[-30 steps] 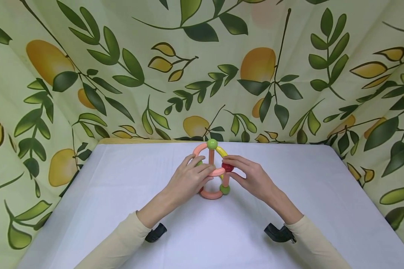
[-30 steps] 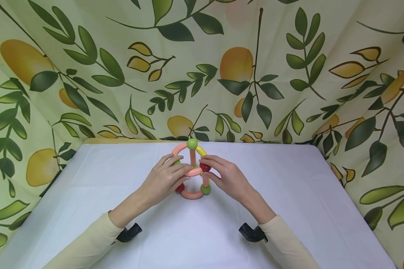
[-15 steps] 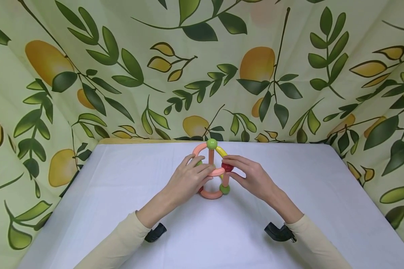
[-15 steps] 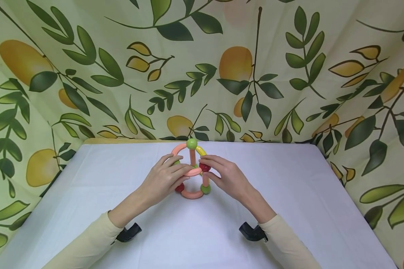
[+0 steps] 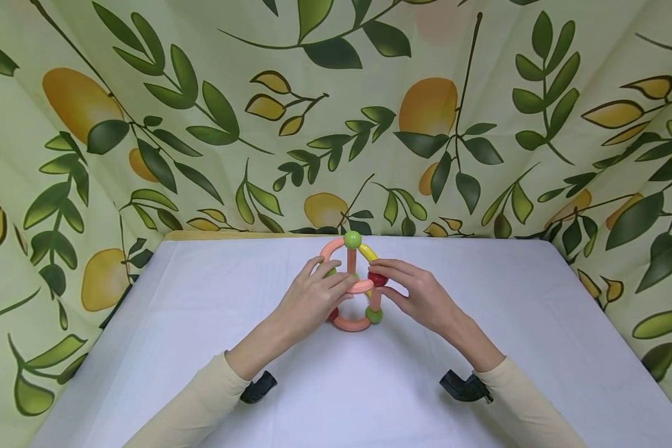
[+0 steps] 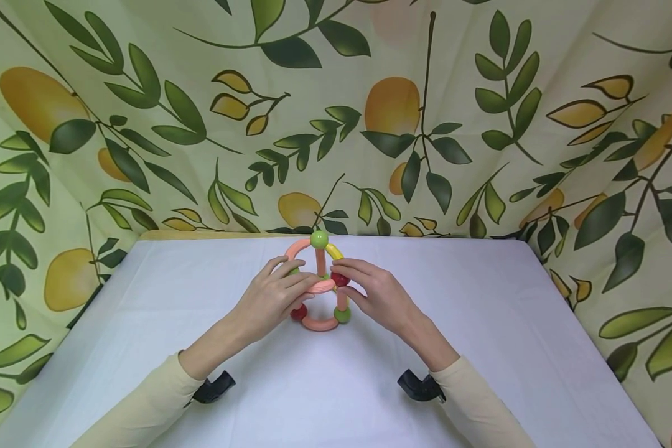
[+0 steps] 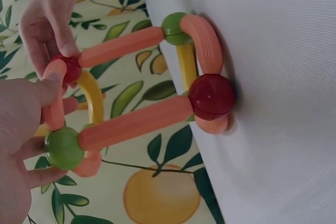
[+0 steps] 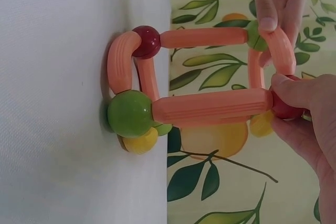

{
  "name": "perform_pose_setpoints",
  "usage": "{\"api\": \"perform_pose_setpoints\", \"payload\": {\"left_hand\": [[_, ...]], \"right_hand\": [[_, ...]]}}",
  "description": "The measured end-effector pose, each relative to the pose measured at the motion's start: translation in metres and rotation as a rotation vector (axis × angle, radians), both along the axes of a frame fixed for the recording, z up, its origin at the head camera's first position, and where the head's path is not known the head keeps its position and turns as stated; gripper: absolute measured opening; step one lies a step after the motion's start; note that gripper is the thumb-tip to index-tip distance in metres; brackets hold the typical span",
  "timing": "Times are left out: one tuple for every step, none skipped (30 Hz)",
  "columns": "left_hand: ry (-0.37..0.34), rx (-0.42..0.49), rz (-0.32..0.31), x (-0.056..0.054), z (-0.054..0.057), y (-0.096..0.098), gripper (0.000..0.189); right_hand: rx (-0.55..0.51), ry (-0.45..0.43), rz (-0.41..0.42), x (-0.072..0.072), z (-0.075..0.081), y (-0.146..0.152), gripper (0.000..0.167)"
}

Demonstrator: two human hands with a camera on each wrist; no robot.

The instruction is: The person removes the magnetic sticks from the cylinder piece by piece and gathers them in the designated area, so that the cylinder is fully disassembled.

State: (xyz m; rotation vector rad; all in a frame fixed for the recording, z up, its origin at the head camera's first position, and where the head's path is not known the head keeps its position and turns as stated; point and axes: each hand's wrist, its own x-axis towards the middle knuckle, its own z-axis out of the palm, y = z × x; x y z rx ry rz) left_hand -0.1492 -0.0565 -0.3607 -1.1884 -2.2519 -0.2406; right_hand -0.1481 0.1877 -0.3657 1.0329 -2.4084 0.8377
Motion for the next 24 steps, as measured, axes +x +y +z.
{"api": "perform_pose_setpoints", "payload": {"left_hand": [[-0.001, -0.002, 0.000, 0.0001, 0.0001, -0.0001, 0.034], [-0.006, -0.006, 0.000, 0.0005, 0.0005, -0.0002, 0.034], [-0.010, -0.013, -0.002, 0.0009, 0.0007, -0.0007, 0.036], [-0.014, -0.023, 0.000, 0.0015, 0.0008, -0.0012, 0.038], [-0.020, -0.032, 0.002, 0.0021, 0.0010, -0.0017, 0.039], [-0.028, -0.038, 0.002, 0.0028, 0.0012, -0.0024, 0.040], [-0.037, -0.040, 0.002, 0.0034, 0.0012, -0.0031, 0.040], [-0.042, -0.041, 0.005, 0.0040, 0.0014, -0.0038, 0.041], [-0.044, -0.040, 0.007, 0.0041, 0.0015, -0.0045, 0.042], [-0.047, -0.036, 0.007, 0.0043, 0.0016, -0.0046, 0.041], [-0.049, -0.031, 0.004, 0.0043, 0.0016, -0.0048, 0.041], [-0.052, -0.028, 0.002, 0.0043, 0.0016, -0.0051, 0.043], [-0.050, -0.028, -0.002, 0.0041, 0.0015, -0.0052, 0.044], [-0.051, -0.032, -0.005, 0.0040, 0.0016, -0.0050, 0.045], [-0.057, -0.036, -0.009, 0.0040, 0.0018, -0.0050, 0.046], [-0.062, -0.042, -0.012, 0.0042, 0.0021, -0.0050, 0.047], [-0.065, -0.051, -0.013, 0.0044, 0.0025, -0.0051, 0.047], [-0.072, -0.062, -0.010, 0.0046, 0.0030, -0.0050, 0.048], [-0.080, -0.075, -0.007, 0.0047, 0.0036, -0.0048, 0.048], [-0.088, -0.091, 0.000, 0.0049, 0.0044, -0.0046, 0.048], [-0.091, -0.111, 0.008, 0.0052, 0.0053, -0.0044, 0.049], [-0.091, -0.134, 0.016, 0.0053, 0.0062, -0.0042, 0.049], [-0.095, -0.152, 0.022, 0.0053, 0.0069, -0.0040, 0.050], [-0.098, -0.168, 0.027, 0.0054, 0.0076, -0.0038, 0.051]], "right_hand": [[0.004, -0.002, 0.001, -0.0001, 0.0003, -0.0002, 0.053], [0.009, -0.004, -0.003, -0.0001, 0.0007, -0.0002, 0.053], [0.014, -0.007, -0.011, -0.0004, 0.0008, -0.0001, 0.053], [0.018, -0.008, -0.022, -0.0006, 0.0008, 0.0003, 0.053], [0.020, -0.009, -0.033, -0.0004, 0.0010, 0.0007, 0.053], [0.022, -0.007, -0.040, -0.0002, 0.0008, 0.0015, 0.053], [0.024, -0.002, -0.046, 0.0001, 0.0007, 0.0022, 0.053], [0.024, 0.002, -0.047, 0.0003, 0.0007, 0.0028, 0.053], [0.021, 0.007, -0.044, 0.0005, 0.0008, 0.0032, 0.053], [0.019, 0.011, -0.040, 0.0010, 0.0009, 0.0036, 0.053], [0.016, 0.013, -0.032, 0.0015, 0.0009, 0.0039, 0.052], [0.015, 0.015, -0.027, 0.0017, 0.0010, 0.0041, 0.052], [0.014, 0.014, -0.025, 0.0017, 0.0009, 0.0042, 0.053], [0.012, 0.012, -0.025, 0.0015, 0.0007, 0.0043, 0.053], [0.011, 0.009, -0.029, 0.0013, 0.0002, 0.0047, 0.053], [0.011, 0.007, -0.031, 0.0009, -0.0003, 0.0049, 0.053], [0.008, 0.005, -0.031, 0.0006, -0.0006, 0.0052, 0.053], [0.007, 0.006, -0.030, 0.0004, -0.0009, 0.0055, 0.053], [0.003, 0.008, -0.027, 0.0001, -0.0013, 0.0057, 0.053], [-0.001, 0.011, -0.022, -0.0001, -0.0016, 0.0059, 0.053], [-0.005, 0.016, -0.016, -0.0003, -0.0017, 0.0059, 0.053], [-0.009, 0.021, -0.010, -0.0005, -0.0018, 0.0057, 0.053], [-0.015, 0.027, -0.002, -0.0007, -0.0016, 0.0056, 0.053], [-0.018, 0.030, 0.004, -0.0007, -0.0012, 0.0052, 0.053]]}}
